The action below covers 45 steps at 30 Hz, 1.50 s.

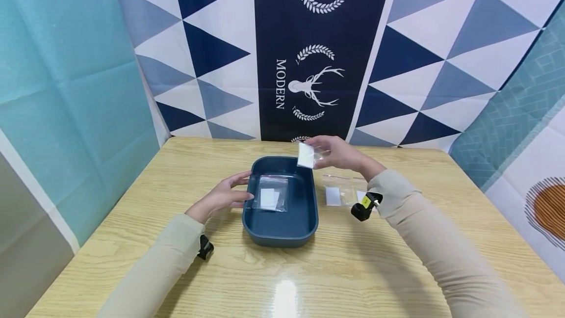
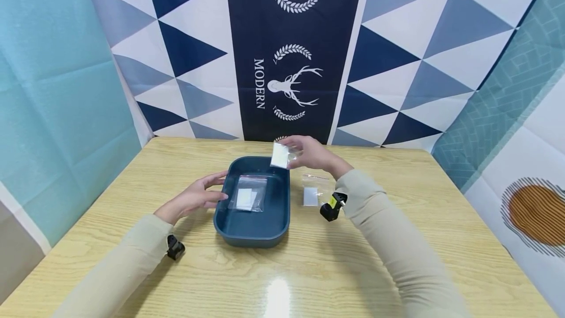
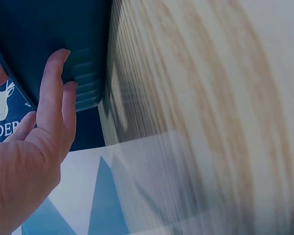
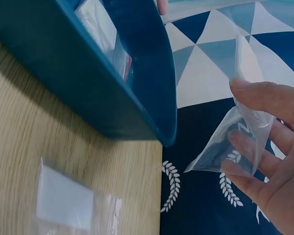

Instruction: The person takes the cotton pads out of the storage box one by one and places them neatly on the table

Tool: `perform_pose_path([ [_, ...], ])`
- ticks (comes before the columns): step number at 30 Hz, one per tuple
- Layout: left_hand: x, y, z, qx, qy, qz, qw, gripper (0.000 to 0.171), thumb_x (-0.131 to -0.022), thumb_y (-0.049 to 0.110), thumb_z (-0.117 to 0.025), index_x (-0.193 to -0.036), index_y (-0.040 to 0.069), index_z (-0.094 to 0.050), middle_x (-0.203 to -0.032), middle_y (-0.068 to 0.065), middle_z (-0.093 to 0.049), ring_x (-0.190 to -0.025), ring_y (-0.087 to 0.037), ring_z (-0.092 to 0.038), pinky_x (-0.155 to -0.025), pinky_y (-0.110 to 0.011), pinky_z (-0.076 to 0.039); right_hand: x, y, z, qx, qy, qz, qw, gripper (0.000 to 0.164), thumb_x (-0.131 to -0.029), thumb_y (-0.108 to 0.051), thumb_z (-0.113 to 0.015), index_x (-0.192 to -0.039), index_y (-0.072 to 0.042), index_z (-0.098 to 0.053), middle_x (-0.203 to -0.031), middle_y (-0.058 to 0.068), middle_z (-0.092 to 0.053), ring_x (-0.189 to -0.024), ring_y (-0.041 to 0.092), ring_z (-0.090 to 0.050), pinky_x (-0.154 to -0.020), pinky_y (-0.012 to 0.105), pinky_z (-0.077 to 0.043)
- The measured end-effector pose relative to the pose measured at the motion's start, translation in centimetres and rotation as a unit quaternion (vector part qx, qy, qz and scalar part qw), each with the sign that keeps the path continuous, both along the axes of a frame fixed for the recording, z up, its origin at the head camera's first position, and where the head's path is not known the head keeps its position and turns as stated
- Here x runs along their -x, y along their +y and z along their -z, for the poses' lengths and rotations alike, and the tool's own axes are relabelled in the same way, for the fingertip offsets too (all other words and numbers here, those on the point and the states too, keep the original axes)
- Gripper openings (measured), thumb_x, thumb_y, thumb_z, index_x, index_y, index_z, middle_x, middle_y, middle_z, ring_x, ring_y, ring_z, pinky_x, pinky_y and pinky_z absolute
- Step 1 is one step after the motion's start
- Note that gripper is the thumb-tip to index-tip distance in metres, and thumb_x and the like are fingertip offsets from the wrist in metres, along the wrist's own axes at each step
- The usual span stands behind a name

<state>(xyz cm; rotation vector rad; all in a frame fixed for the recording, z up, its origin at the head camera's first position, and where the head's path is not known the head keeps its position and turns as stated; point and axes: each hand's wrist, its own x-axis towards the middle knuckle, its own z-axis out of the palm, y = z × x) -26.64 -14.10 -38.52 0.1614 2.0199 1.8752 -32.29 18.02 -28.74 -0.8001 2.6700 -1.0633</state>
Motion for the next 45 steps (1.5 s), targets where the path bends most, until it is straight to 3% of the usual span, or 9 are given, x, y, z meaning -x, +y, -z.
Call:
perform_pose_path([
  [19, 0.1, 0.1, -0.1, 0.008, -0.001, -0.01, 0.9999, 0.073, -0.082, 0.002, -0.069, -0.145, 0.017, -0.034, -0.142, -0.016, -0.031, -0.104, -0.028, -0.058, -0.082, -0.04, -0.052, -1.5, 5.0, 0.4, -0.012, 0.02, 0.012, 1.0, 0.06, -0.078, -0.007, -0.074, -0.133, -0.012, -0.05, -0.134, 0.013, -0.049, -0.122, 0.035, -0.043, -0.098, 0.054, -0.037],
  [30, 0.1, 0.0, 0.1, 0.006, -0.001, -0.007, 1.0, 0.072, -0.083, 0.002, -0.068, -0.145, 0.016, -0.034, -0.143, -0.018, -0.03, -0.104, -0.028, -0.058, -0.083, -0.041, -0.052, -2.5, 8.4, 1.0, -0.029, 0.02, 0.055, 0.998, 0.066, -0.078, -0.016, -0.076, -0.137, -0.013, -0.047, -0.136, 0.017, -0.044, -0.123, 0.039, -0.04, -0.095, 0.056, -0.038],
  [45, 0.1, 0.0, 0.1, 0.006, -0.001, -0.016, 0.9998, 0.073, -0.082, 0.001, -0.069, -0.144, 0.018, -0.036, -0.141, -0.015, -0.034, -0.102, -0.027, -0.059, -0.081, -0.04, -0.053, -3.4, 14.0, 2.4, -0.008, 0.023, 0.046, 0.999, 0.066, -0.081, -0.019, -0.074, -0.137, -0.005, -0.043, -0.139, 0.02, -0.04, -0.127, 0.042, -0.033, -0.1, 0.06, -0.03],
])
